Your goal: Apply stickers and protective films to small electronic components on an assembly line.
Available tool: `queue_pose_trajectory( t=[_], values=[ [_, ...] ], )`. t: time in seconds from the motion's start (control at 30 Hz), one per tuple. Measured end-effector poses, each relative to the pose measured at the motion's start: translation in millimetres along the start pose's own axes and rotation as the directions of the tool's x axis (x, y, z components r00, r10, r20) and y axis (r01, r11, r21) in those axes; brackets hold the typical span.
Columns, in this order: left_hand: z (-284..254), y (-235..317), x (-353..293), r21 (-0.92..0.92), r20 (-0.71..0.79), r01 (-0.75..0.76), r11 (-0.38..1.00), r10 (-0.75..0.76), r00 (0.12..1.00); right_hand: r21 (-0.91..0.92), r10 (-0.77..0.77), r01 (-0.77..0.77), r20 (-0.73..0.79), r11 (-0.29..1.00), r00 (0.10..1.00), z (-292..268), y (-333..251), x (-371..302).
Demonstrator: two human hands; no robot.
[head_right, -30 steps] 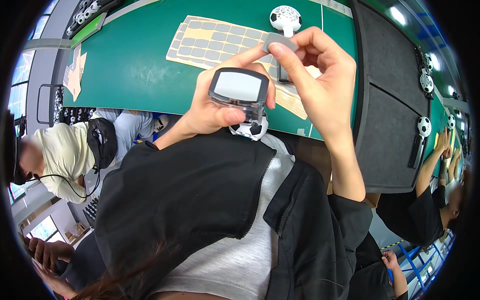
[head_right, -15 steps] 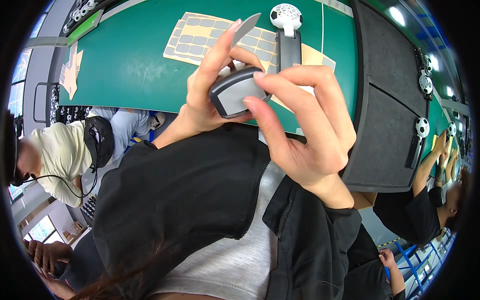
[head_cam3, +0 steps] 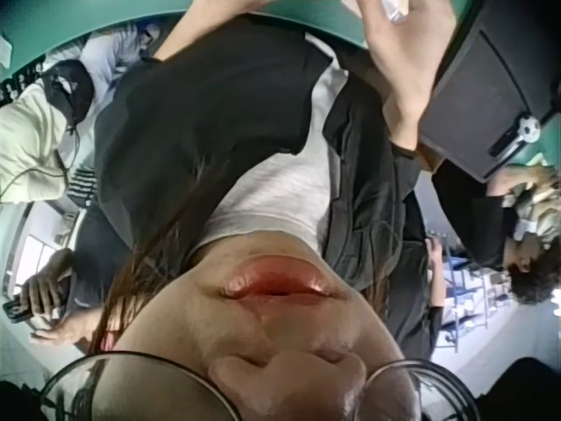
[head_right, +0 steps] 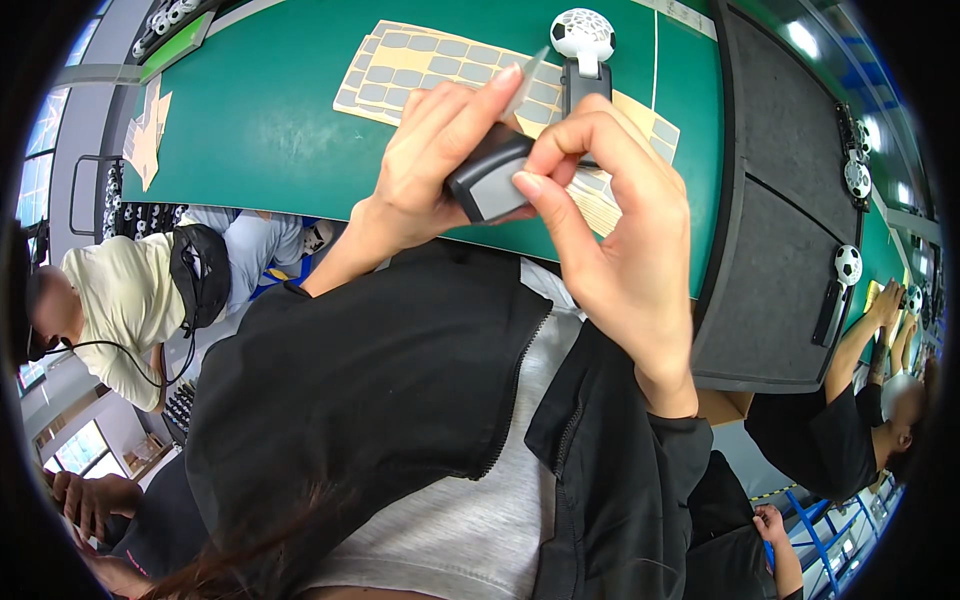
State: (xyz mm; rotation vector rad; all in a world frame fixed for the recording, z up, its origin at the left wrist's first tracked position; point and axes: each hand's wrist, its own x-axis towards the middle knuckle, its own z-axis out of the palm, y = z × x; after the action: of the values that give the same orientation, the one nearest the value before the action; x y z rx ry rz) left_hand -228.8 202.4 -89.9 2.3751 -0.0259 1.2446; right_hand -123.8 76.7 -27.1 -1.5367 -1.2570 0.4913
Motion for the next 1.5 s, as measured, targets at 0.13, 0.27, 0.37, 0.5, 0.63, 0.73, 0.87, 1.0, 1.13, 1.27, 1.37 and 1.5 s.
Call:
queue_pose_trajectory(
  t=[0.13, 0.27, 0.37, 0.5, 0.63, 0.73, 0.87, 1.0, 1.13, 1.27, 1.37, 1.5],
  values=[
    [-1.7, 0.5, 6.9, -0.027, -0.085, 0.001, 1.0, -0.003, 0.996, -0.127, -0.285, 0.265, -0.186, 0.956, 0.94, 12.9, 9.1, 2.0],
    [-2.7, 1.2, 7.4, -0.031, -0.082, 0.039, 0.999, -0.041, 0.996, -0.289, -0.437, 0.369, -0.225, 0.883, 0.871, 15.2, 16.1, 0.4],
    [-2.8, 1.0, 7.0, -0.026, -0.05, 0.075, 0.997, -0.077, 0.996, -0.396, -0.492, 0.387, -0.207, 0.833, 0.845, 14.7, 18.2, 0.3],
    [-1.8, -0.9, 5.0, -0.003, -0.033, 0.065, 0.998, -0.065, 0.997, -0.114, -0.275, 0.256, -0.207, 0.96, 0.939, 13.5, 15.0, 1.8],
    [-8.3, -4.3, 10.4, 0.088, 0.024, 0.002, 0.996, -0.004, 1.0, 0.081, 0.021, -0.019, -0.016, 0.997, 1.0, 1.2, 6.0, 7.8],
    [-21.9, -12.7, 18.9, 0.27, 0.057, -0.057, 0.961, 0.043, 0.997, 0.145, 0.049, -0.07, 0.139, 0.987, 0.989, -3.4, -6.5, 4.3],
    [-34.0, -16.7, 13.5, -0.244, -0.037, 0.158, 0.957, -0.172, 0.984, 0.287, -0.161, 0.101, 0.193, 0.953, 0.968, 0.6, -16.3, -4.7],
    [-35.7, -17.6, 14.7, -0.824, 0.038, 0.283, 0.491, -0.45, 0.892, 0.418, 0.092, 0.054, -0.322, 0.907, 0.942, 5.0, 5.2, 23.2],
    [-6.8, 0.9, 8.0, -0.926, 0.064, 0.222, 0.307, -0.45, 0.891, 0.317, 0.068, 0.048, -0.343, 0.947, 0.937, 20.1, 14.3, 27.5],
    [-6.8, 6.5, 7.9, -0.928, 0.068, 0.233, 0.291, -0.481, 0.874, 0.328, 0.049, 0.049, -0.283, 0.944, 0.958, 18.6, 29.1, 28.0],
    [-8.3, 7.0, 9.7, -0.944, 0.088, 0.239, 0.229, -0.523, 0.848, 0.371, 0.035, 0.048, -0.214, 0.927, 0.976, 11.8, 34.6, 26.5],
    [-11.7, 0.4, 9.9, -0.584, 0.055, 0.183, 0.791, -0.186, 0.981, 0.73, 0.184, -0.043, -0.114, 0.682, 0.976, -1.3, 7.9, 16.6]
  ],
)
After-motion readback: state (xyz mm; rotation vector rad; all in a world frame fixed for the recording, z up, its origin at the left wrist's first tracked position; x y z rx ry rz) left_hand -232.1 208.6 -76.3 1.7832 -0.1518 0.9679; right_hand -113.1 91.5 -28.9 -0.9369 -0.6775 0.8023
